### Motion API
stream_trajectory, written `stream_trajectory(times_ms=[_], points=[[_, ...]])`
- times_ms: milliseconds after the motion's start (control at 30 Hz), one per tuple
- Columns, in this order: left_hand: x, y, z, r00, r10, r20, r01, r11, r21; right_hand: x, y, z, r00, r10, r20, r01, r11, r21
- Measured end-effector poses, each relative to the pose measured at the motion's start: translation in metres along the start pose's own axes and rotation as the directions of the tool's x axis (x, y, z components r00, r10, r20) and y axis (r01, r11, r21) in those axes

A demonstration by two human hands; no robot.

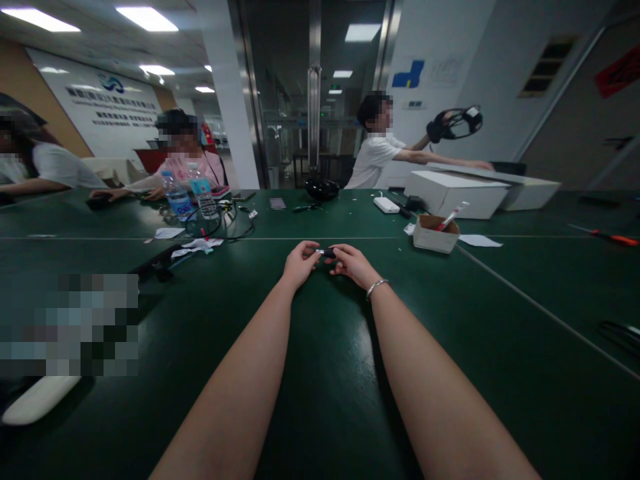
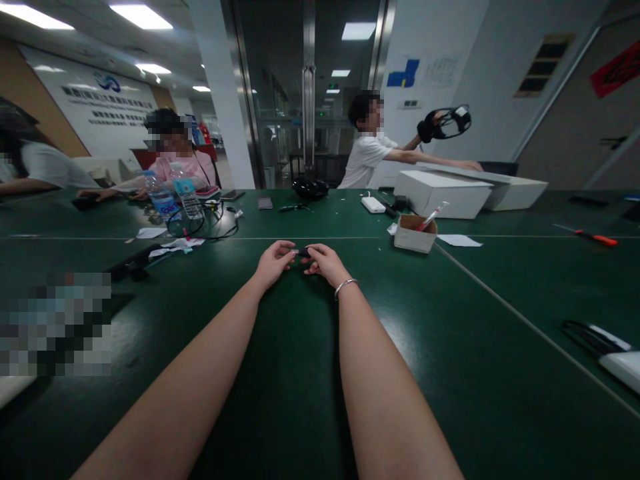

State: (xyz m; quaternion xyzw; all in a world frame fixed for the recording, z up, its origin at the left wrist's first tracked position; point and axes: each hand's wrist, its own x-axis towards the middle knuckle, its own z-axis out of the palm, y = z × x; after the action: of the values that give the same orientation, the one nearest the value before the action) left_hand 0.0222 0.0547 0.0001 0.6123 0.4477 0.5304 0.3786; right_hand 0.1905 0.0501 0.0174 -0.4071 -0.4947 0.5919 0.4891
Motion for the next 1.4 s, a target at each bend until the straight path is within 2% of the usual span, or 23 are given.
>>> stream_trajectory(times_ms=[267,500,767,1033,1233,1400], points=[[-0.0030,0.0038,0.0010,1.000,0.010,0.029,-0.011,1.000,0.019,0.0012,0.0018,-0.0012,1.000,-0.013,-0.007,0.013,1.000,0.004],[-0.0017,0.0025,0.0015,1.000,0.015,-0.019,-0.015,1.000,-0.004,0.0034,0.0040,-0.0026,1.000,-0.013,0.013,0.013,1.000,0.008],[-0.0006,-0.0016,-0.0002,0.999,0.038,0.024,-0.038,0.999,0.020,0.0031,0.0041,-0.0031,1.000,-0.018,0.008,0.018,1.000,0.010],[0.0022,-0.0012,0.0025,0.997,-0.076,0.000,0.076,0.996,0.049,0.0048,0.0059,-0.0046,0.999,-0.022,0.030,0.022,1.000,-0.015],[0.0023,0.0048,0.0008,0.986,-0.139,-0.094,0.146,0.987,0.068,0.0045,0.0064,-0.0055,0.999,-0.047,0.015,0.047,0.999,-0.002],[0.0051,0.0038,-0.0030,0.955,-0.186,-0.229,0.172,0.982,-0.081,0.0017,0.0036,-0.0069,0.996,-0.057,-0.061,0.064,0.991,0.114]])
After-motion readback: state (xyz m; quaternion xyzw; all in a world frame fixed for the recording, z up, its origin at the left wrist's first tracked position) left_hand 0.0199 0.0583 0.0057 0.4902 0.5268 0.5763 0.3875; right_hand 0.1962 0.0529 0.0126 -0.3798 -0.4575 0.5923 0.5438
